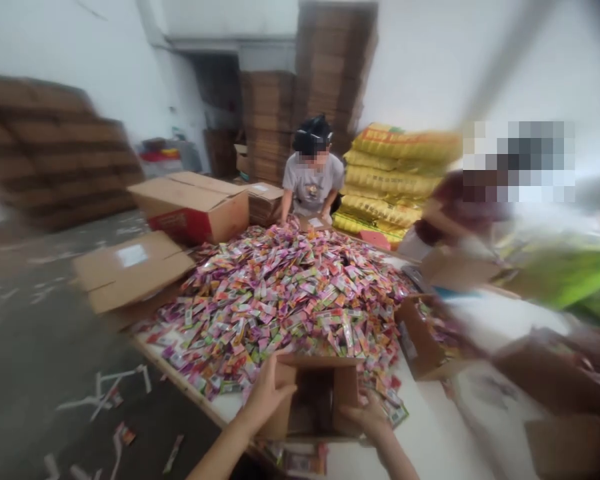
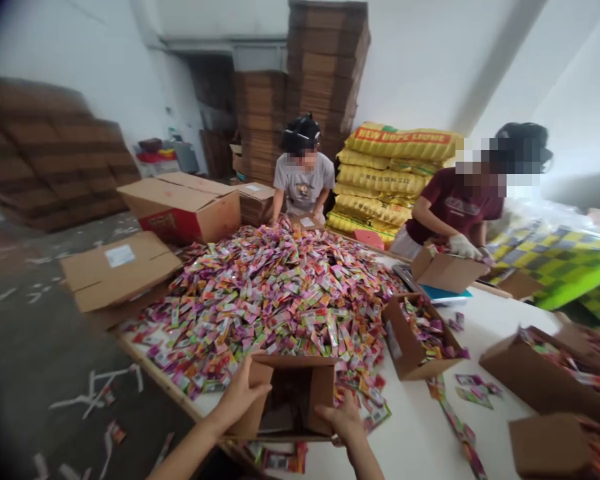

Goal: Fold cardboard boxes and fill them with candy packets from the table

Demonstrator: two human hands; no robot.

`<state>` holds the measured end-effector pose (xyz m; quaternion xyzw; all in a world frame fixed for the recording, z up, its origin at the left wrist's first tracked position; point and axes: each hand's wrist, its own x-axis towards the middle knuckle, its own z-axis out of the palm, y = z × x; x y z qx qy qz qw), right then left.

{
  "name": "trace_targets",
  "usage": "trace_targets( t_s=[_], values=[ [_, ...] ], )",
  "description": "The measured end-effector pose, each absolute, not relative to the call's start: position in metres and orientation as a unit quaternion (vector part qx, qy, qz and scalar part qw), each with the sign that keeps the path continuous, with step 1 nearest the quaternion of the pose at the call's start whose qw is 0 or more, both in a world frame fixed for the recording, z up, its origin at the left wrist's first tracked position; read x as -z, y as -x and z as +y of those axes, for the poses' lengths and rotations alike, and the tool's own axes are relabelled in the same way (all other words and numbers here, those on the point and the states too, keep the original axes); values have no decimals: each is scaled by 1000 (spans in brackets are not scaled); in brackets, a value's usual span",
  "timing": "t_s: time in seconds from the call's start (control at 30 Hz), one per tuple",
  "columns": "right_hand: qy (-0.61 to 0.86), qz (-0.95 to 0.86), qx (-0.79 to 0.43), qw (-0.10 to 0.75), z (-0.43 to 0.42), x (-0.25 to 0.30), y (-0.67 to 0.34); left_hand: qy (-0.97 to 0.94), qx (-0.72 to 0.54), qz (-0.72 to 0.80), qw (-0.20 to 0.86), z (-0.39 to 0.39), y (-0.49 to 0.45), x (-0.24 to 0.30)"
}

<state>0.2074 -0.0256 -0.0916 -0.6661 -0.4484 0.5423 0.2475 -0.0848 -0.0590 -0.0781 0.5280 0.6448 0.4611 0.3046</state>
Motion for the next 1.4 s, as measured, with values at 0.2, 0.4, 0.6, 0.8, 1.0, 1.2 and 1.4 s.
trace_targets(
  t_s=[0.2,0.4,0.6,0.8,1.0,1.2,1.4],
  values=[
    [525,-761,-276,263,2,43,-198,-495,-523,624,303,-49,99,97],
    [431,-873,-213,83,-21,10,-165,-506,-535,594,326,-49,92,99],
    [435,-815,-360,128,-6,18,-177,-613,-387,505,468,-36,143,71],
    [443,-790,-414,96,20,12,-180,-776,-124,519,336,-13,122,0],
    [578,-764,-268,97,21,28,-151,-806,-103,533,237,-16,65,27],
    [605,-773,-164,100,-7,58,-130,-849,-115,487,167,-30,68,64],
    [530,-756,-335,188,23,52,-164,-831,-26,504,234,-22,49,46]
  ],
)
